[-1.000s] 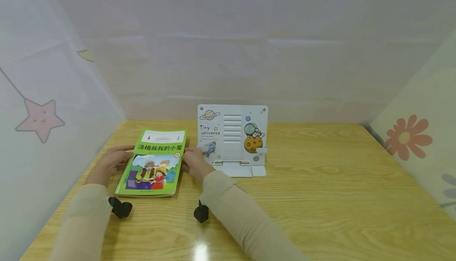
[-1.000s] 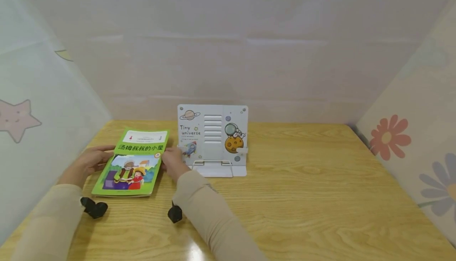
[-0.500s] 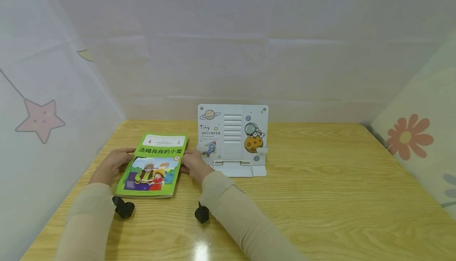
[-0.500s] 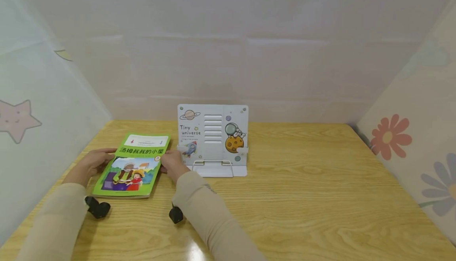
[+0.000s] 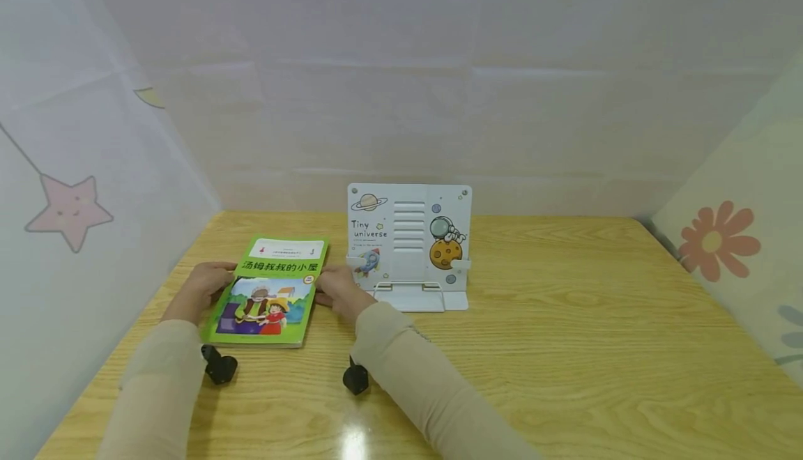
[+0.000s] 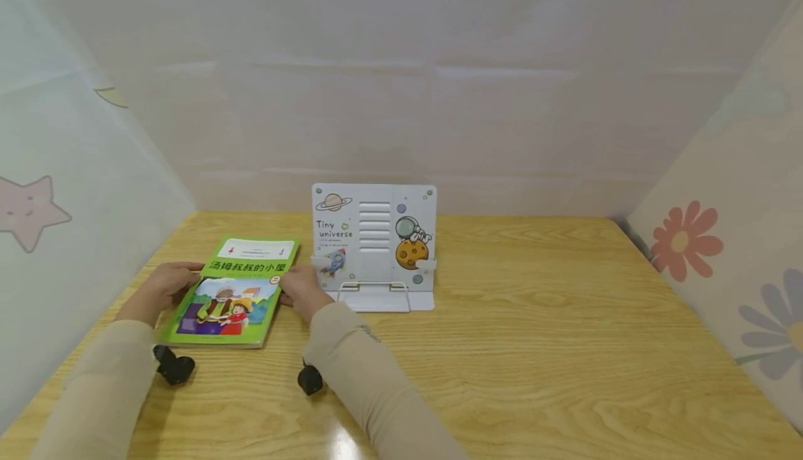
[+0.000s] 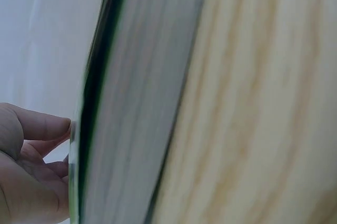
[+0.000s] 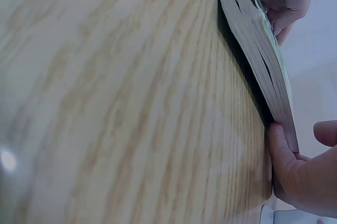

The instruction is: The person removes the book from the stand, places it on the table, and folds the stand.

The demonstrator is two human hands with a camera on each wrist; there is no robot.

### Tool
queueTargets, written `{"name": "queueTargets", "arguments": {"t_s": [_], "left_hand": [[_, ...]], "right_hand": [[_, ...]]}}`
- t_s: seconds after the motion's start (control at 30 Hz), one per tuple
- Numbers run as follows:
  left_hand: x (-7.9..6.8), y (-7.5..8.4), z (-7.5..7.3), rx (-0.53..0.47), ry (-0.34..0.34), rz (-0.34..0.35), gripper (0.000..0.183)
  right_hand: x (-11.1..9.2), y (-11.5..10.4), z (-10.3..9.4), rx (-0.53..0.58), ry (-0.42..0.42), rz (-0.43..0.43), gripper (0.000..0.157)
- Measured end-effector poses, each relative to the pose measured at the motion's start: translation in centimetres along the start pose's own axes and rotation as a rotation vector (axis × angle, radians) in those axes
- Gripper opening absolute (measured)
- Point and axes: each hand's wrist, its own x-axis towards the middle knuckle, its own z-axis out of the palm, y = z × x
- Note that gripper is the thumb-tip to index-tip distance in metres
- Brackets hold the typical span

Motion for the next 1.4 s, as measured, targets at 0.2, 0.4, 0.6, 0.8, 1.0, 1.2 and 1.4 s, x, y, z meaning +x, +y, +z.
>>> {"name": "queueTargets", "arguments": {"t_s": [0.2,0.4,0.6,0.8,1.0,1.2,1.4], "left_hand": [[-0.1,-0.1,-0.4,0.047,-0.004,0.005,0.05],[0.0,-0.1,-0.7,0.073,0.001,0.024,0.049],[-0.4,0.2,-0.7,0.101,0.004,0.065,0.047],[-1.4,1.1,-0.3,0.073,-0.033,0.157,0.051],[-2.7,2.7,-0.1,0.021,-0.004,0.244,0.052],[-3.3,4.3,0.9,0.024,-0.073,0.381,0.053],[-2.6,5.4,2.3,0.002,-0.142,0.456,0.056]], "right_hand": [[-0.1,0.0,0.0,0.006,-0.003,0.005,0.042],[-0.5,-0.1,0.1,0.026,-0.002,-0.015,0.047],[-0.9,-0.3,-0.1,0.049,-0.042,-0.031,0.05],[-1.6,-0.5,-0.8,0.04,-0.112,-0.036,0.046],[-3.0,-1.6,-1.6,-0.011,-0.213,-0.102,0.047],[-4.8,-2.9,-3.1,-0.191,-0.26,-0.248,0.045],[-6.3,-4.4,-5.7,-0.336,-0.252,-0.372,0.042]]}}
